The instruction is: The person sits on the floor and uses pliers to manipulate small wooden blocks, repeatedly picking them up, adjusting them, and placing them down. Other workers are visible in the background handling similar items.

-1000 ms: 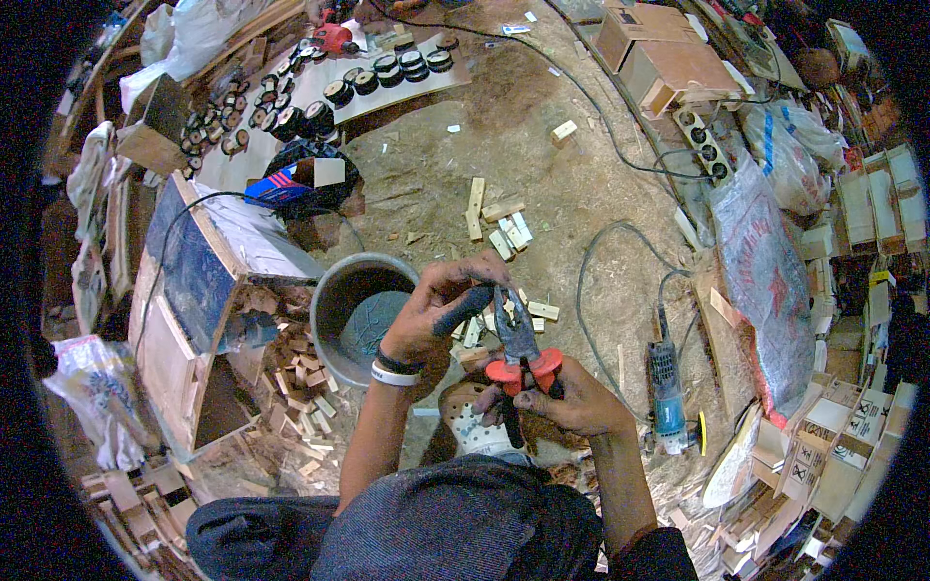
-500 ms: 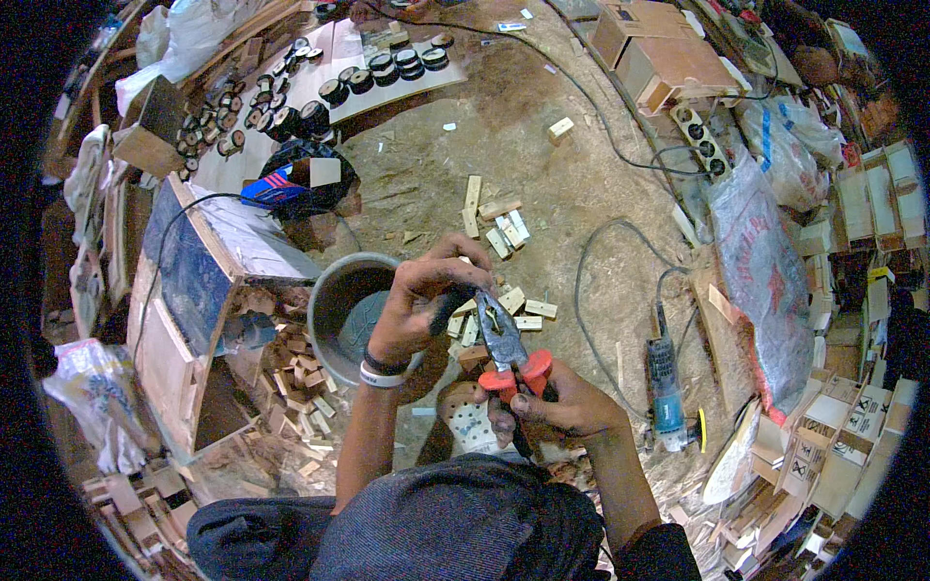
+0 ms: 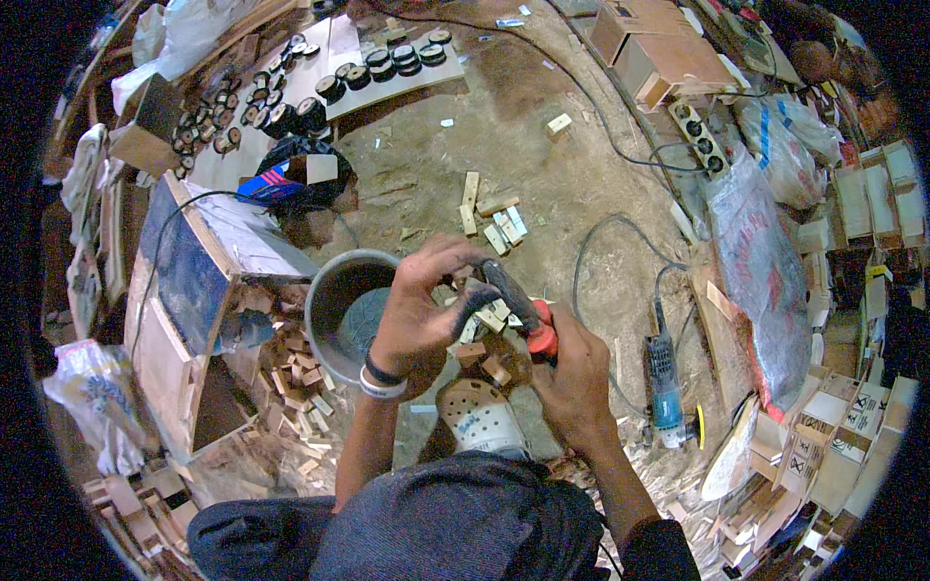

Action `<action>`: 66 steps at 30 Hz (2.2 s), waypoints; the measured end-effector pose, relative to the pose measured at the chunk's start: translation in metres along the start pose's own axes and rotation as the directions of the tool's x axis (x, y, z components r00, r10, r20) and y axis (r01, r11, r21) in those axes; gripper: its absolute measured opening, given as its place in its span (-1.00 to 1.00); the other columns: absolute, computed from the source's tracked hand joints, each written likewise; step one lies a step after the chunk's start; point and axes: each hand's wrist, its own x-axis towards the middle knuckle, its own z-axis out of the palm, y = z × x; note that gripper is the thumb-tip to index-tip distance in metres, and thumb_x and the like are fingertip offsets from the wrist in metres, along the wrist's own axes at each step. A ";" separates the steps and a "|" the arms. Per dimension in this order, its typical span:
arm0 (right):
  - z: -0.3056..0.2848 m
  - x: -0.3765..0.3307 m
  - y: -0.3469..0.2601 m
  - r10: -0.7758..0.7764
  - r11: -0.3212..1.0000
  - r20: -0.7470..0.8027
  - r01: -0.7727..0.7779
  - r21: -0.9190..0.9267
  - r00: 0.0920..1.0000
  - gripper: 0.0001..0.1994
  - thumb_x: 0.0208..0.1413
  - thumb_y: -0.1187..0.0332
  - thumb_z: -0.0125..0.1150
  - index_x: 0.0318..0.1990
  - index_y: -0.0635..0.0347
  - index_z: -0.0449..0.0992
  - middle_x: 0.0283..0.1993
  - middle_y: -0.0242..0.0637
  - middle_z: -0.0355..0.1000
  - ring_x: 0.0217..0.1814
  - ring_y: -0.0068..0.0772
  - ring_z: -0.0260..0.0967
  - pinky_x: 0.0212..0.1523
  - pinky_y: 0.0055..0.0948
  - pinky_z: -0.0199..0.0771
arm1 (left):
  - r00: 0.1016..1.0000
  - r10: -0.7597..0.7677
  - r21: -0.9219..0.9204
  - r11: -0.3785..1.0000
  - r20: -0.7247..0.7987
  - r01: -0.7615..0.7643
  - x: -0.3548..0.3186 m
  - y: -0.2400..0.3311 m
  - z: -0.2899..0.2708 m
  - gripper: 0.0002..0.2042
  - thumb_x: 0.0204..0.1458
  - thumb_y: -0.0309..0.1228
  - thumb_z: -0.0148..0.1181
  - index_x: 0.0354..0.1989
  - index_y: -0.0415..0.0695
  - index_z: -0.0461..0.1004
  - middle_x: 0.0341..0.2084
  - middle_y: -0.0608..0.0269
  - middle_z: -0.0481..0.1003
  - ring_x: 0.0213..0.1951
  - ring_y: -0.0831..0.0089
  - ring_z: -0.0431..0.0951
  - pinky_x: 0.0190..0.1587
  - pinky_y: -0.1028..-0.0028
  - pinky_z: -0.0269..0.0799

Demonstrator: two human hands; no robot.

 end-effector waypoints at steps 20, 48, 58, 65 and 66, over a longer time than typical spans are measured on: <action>-0.003 0.009 0.013 -0.103 0.989 -0.159 0.084 -0.123 0.982 -0.38 -0.18 0.74 0.09 0.19 0.35 0.33 0.07 0.12 0.41 0.14 0.29 0.40 0.12 -0.06 0.44 | 0.991 -0.034 -0.111 0.993 0.133 0.049 0.002 0.022 -0.014 -0.70 -0.02 -0.63 0.27 -0.06 -0.29 0.55 -0.16 -0.01 0.58 -0.17 0.13 0.64 -0.08 0.33 0.53; -0.015 0.031 0.013 -0.378 0.900 -0.171 0.317 -0.300 0.910 -0.52 0.00 0.53 0.33 0.11 0.29 0.34 0.06 0.05 0.39 0.13 0.18 0.37 0.13 -0.04 0.41 | 0.979 0.001 -0.359 0.930 0.202 0.073 -0.002 0.021 -0.014 -0.73 0.27 -0.33 0.16 -0.06 -0.34 0.47 -0.25 0.01 0.51 -0.22 0.20 0.52 -0.10 0.33 0.41; -0.021 0.029 0.010 -0.391 0.813 -0.139 0.271 -0.515 0.910 -0.54 0.01 0.33 0.36 0.06 0.26 0.40 -0.09 -0.11 0.43 -0.04 -0.03 0.40 -0.02 -0.16 0.29 | 0.978 -0.089 -0.479 0.861 0.187 0.170 -0.011 0.023 -0.008 -0.69 0.32 -0.28 0.10 -0.03 -0.34 0.45 -0.29 0.15 0.50 -0.26 0.39 0.45 -0.15 0.37 0.38; -0.024 0.032 0.007 -0.466 0.777 -0.145 0.325 -0.539 0.873 -0.61 0.00 0.36 0.34 -0.01 0.23 0.41 -0.15 -0.14 0.41 -0.06 -0.06 0.39 -0.05 -0.14 0.25 | 0.922 -0.287 -0.548 0.742 0.259 0.385 -0.012 0.023 -0.004 -0.74 0.29 -0.34 0.11 -0.07 -0.32 0.47 -0.28 0.21 0.51 -0.25 0.43 0.51 -0.17 0.46 0.43; -0.023 0.032 0.007 -0.450 0.780 -0.153 0.304 -0.548 0.880 -0.61 0.01 0.37 0.33 -0.01 0.23 0.41 -0.16 -0.14 0.40 -0.06 -0.05 0.39 -0.05 -0.12 0.25 | 0.926 -0.282 -0.494 0.785 0.252 0.374 -0.008 0.024 -0.004 -0.76 0.26 -0.37 0.13 -0.08 -0.32 0.48 -0.27 0.19 0.52 -0.25 0.41 0.53 -0.17 0.46 0.44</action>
